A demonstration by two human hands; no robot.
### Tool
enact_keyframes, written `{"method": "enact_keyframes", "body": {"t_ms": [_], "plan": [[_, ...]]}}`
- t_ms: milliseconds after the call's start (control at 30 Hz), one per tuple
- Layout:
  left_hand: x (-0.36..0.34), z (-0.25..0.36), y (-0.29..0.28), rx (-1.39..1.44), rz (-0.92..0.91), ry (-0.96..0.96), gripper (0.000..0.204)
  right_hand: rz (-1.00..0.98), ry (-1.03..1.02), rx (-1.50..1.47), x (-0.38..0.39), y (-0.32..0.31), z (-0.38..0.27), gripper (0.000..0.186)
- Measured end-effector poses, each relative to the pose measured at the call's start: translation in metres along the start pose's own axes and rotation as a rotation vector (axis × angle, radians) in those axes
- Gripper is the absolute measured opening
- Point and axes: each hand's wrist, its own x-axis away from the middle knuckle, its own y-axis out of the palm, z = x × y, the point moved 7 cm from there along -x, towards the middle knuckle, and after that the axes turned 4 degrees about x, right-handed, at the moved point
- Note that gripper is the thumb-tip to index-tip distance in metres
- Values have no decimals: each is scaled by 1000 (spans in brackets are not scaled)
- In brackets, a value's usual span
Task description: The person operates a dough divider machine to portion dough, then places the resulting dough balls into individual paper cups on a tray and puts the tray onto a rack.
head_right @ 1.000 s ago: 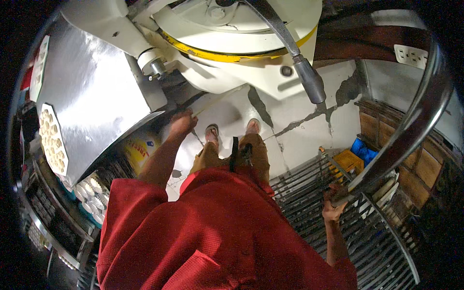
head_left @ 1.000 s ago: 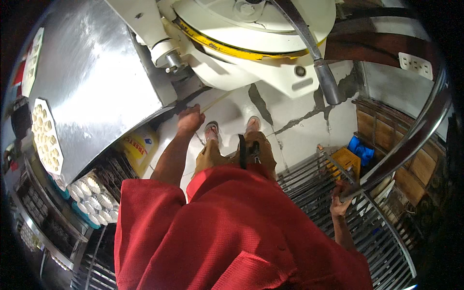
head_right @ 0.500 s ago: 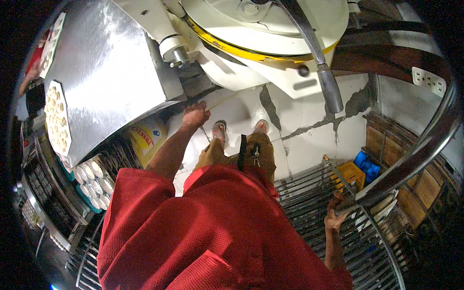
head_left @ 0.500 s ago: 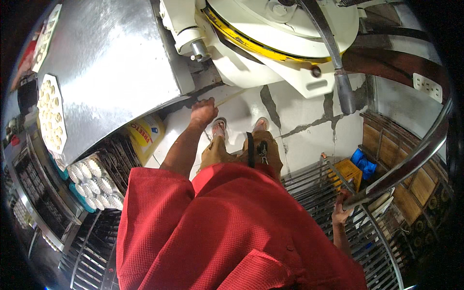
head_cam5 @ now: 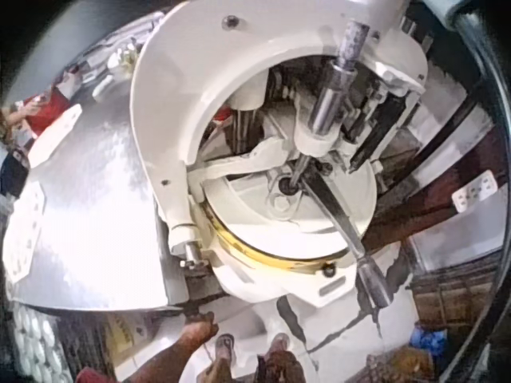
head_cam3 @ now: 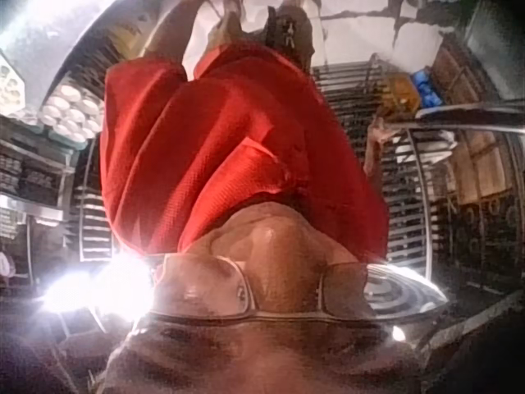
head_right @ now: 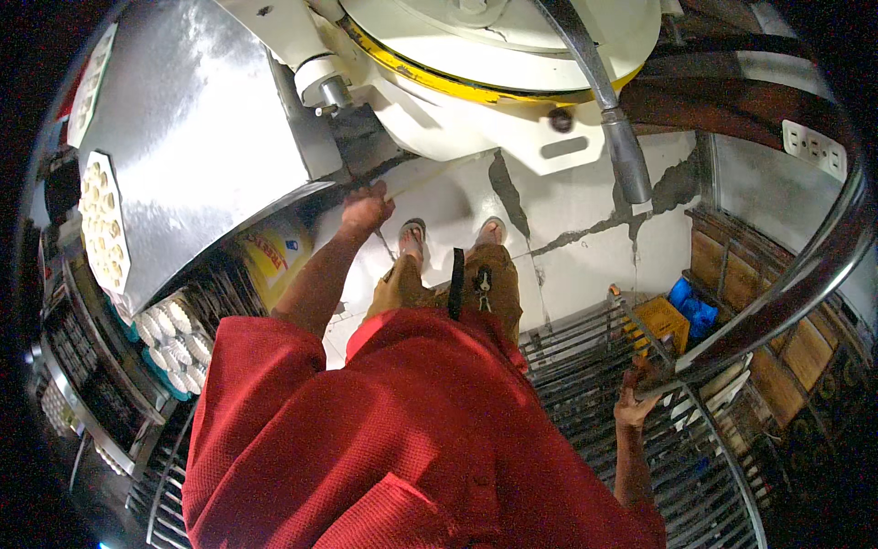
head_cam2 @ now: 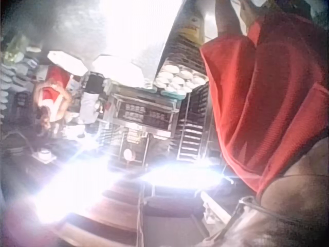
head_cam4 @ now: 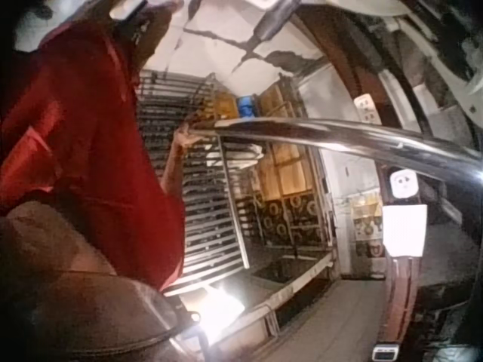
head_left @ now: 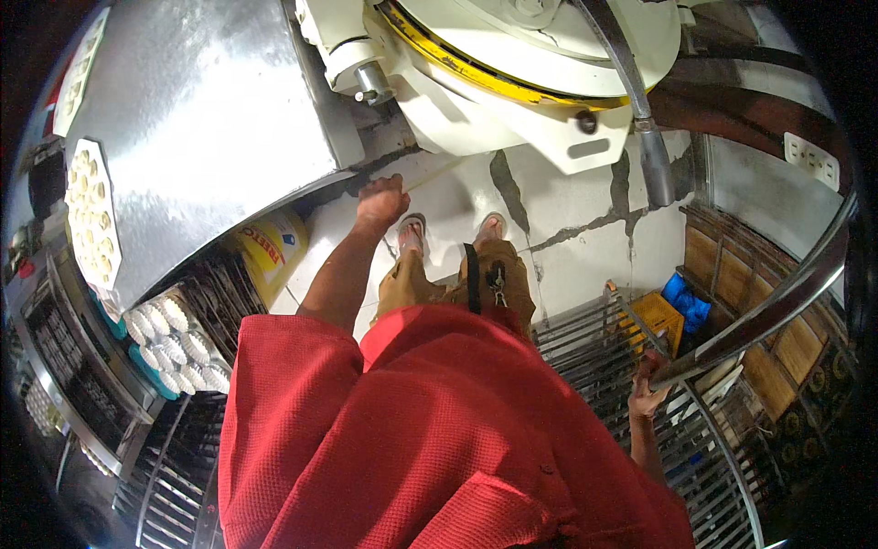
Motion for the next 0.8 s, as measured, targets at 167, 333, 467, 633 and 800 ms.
{"method": "enact_keyframes", "body": {"t_ms": [167, 333, 467, 633, 800], "plan": [[4, -3, 1, 22, 24, 10, 34, -1165, 77, 1143, -4, 54, -1, 49], [-2, -3, 5, 14, 60, -9, 35, -907, 475, 1201, -20, -9, 1, 64], [-1, -4, 4, 9, 79, -28, 37, -573, 329, 1195, -10, -34, -11, 61], [-3, -8, 9, -9, 85, -12, 41, -711, 503, 1213, -22, -48, -13, 50], [-1, -6, 10, -8, 99, 9, 42, -883, 601, 1100, -12, 4, 6, 39]]}}
